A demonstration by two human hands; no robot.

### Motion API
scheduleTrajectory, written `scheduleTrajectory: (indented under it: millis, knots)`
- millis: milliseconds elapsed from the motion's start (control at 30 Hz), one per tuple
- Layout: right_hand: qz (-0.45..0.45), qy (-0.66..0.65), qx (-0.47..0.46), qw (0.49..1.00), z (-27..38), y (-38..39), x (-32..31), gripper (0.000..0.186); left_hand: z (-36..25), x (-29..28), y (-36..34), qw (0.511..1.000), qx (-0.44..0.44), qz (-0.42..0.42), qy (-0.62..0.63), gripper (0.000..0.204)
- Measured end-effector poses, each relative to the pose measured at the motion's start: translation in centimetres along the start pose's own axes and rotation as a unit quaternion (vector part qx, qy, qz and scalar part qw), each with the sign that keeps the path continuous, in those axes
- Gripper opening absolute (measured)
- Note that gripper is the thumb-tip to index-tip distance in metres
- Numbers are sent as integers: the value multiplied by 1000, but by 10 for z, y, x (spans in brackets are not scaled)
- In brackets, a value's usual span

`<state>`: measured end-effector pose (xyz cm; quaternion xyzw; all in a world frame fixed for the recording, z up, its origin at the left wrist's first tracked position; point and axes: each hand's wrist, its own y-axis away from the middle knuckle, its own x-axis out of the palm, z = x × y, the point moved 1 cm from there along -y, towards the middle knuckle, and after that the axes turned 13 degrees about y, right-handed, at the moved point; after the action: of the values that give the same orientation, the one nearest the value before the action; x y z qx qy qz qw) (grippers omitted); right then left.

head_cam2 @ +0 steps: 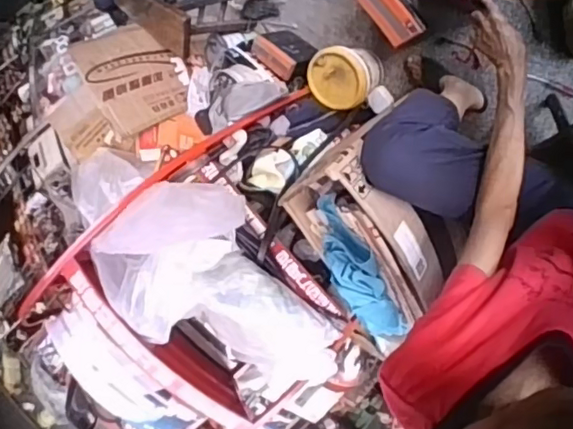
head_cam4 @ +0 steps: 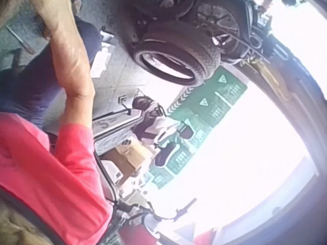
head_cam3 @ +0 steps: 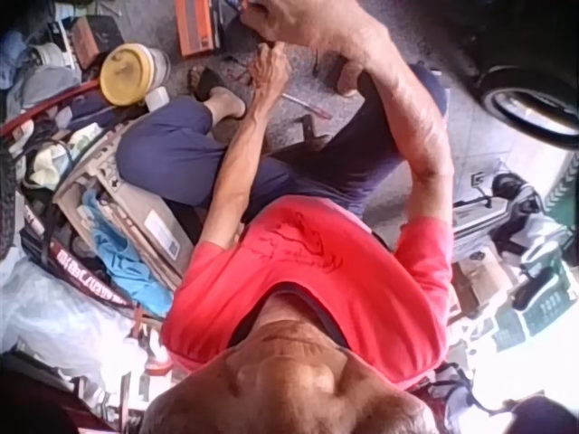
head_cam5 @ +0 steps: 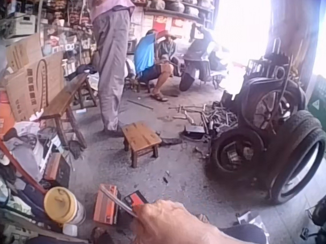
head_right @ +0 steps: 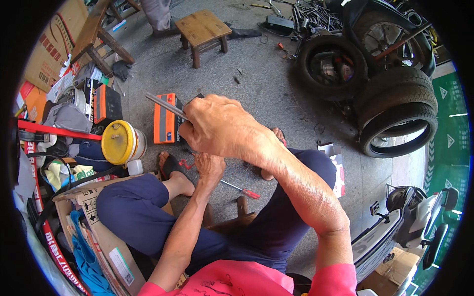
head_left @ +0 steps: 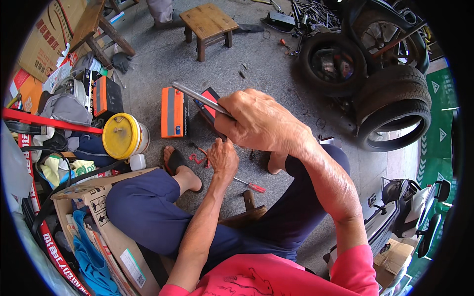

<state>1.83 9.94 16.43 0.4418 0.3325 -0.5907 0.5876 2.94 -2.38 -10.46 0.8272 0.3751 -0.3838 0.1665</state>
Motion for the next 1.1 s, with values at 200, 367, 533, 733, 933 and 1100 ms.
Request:
scheduleTrajectory:
  millis: [200,367,533,733,933,1100]
  knots:
    - [148,-279,85,945,1,-3,-1,32,4,11,-5,993,-88,39,64,25]
    - [103,-337,136,926,8,-2,8,39,5,13,1,999,-28,-15,35,24]
    - [73,-307,128,940,10,-7,18,42,4,8,-3,996,-66,2,52,21]
    - [33,-253,81,963,2,-4,18,33,-22,-19,-1,970,184,-162,-8,22]
    - [129,-447,74,882,0,10,-25,50,63,-12,-25,999,-32,-20,-10,26]
    - [-3,-470,51,881,-39,65,-71,48,61,29,-76,997,-6,-12,-70,19]
